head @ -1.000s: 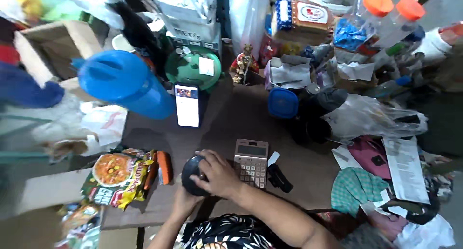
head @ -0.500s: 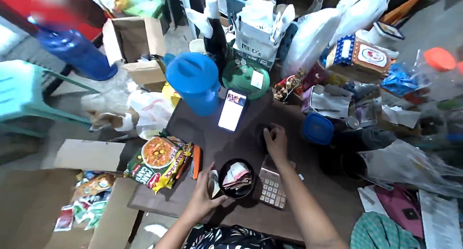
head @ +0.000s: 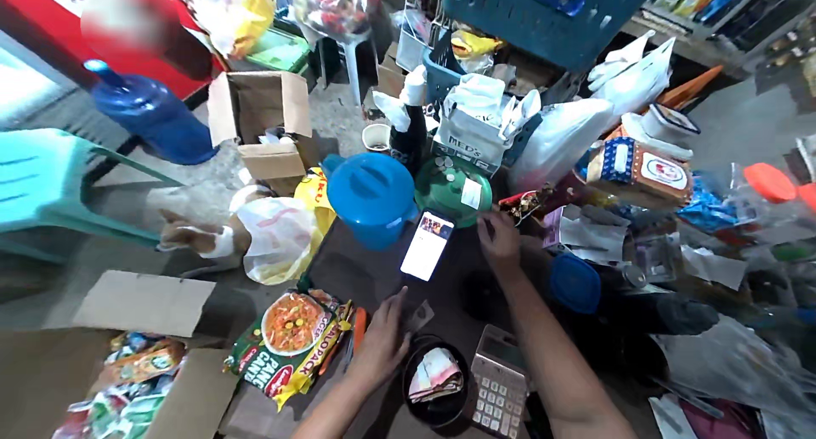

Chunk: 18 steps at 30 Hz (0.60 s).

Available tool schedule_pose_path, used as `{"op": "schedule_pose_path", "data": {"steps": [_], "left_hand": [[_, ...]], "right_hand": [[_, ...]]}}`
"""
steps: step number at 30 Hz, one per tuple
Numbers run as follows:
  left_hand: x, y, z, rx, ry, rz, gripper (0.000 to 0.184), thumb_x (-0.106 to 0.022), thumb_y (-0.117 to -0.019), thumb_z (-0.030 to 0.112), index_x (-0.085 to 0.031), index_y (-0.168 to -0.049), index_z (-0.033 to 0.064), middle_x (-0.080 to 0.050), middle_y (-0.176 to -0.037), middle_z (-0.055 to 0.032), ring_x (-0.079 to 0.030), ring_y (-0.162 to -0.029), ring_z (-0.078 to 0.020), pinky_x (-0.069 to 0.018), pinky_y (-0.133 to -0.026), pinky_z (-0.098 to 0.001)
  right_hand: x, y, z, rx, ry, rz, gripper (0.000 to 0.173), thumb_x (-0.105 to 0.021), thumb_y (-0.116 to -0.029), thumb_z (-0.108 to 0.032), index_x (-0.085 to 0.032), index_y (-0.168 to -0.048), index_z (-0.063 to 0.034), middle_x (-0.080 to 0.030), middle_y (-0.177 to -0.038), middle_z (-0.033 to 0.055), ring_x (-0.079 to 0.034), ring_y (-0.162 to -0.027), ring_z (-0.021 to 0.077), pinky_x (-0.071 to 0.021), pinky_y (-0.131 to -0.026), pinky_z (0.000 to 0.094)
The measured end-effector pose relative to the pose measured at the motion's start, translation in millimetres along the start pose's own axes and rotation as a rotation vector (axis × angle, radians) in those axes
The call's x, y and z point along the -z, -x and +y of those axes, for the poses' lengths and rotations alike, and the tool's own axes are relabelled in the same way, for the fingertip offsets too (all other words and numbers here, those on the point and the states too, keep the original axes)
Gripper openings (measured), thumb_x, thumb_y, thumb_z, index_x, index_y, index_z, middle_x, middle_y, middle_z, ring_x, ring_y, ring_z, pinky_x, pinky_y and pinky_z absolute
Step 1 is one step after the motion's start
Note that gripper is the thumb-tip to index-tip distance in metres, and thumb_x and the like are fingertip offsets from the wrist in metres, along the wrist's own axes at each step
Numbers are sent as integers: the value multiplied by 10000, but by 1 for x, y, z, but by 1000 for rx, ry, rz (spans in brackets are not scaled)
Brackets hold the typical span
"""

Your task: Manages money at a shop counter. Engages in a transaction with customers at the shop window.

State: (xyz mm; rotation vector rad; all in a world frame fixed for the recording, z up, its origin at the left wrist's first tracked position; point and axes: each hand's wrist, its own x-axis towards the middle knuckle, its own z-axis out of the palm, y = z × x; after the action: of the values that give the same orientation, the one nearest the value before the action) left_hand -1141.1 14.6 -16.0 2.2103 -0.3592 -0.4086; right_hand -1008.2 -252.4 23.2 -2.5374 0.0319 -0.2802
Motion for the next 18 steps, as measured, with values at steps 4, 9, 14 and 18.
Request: {"op": "schedule_pose_path", "data": {"steps": [4, 9, 14, 18], "left_hand": [[5, 2, 2, -58, -26, 81, 688, -687, -930, 218, -411, -1527, 13, -508, -1460, -252, -550, -1301, -402, -486, -1049, -538], [20, 16, 12, -121, 35, 168, 562, -636, -955, 249, -509, -1454, 22, -564, -1402, -214, -598, -1236, -302, -519, -1014, -428], [21, 34, 28, -150, 90, 176, 402, -599, -989, 276, -642, -1328, 64, -651, -1270, -168, -640, -1156, -232, -542, -974, -379], [12, 41, 54, -390, -40, 61, 210, -608, -983, 203, -725, -1118, 92, -712, -984, -97, -696, -926, -232, -588, -821, -358]], "right_hand": [[-10, -93, -33, -17, 127, -290, 300, -528, -1061, -156, -696, -1255, 0, -641, -1306, 249, -574, -1281, 411, -438, -1105, 548], [-29, -143, -47, -202, 282, -446, 367, -626, -1012, -279, -685, -1255, -11, -636, -1315, 256, -566, -1283, 434, -417, -1045, 660], [-33, -155, -40, -324, 244, -598, 402, -660, -985, -317, -656, -1241, -7, -598, -1344, 256, -535, -1306, 427, -393, -1025, 693], [-28, -149, -27, -216, 60, -522, 325, -650, -992, -255, -644, -1188, 4, -651, -1224, 229, -582, -1218, 392, -378, -1017, 673]]}}
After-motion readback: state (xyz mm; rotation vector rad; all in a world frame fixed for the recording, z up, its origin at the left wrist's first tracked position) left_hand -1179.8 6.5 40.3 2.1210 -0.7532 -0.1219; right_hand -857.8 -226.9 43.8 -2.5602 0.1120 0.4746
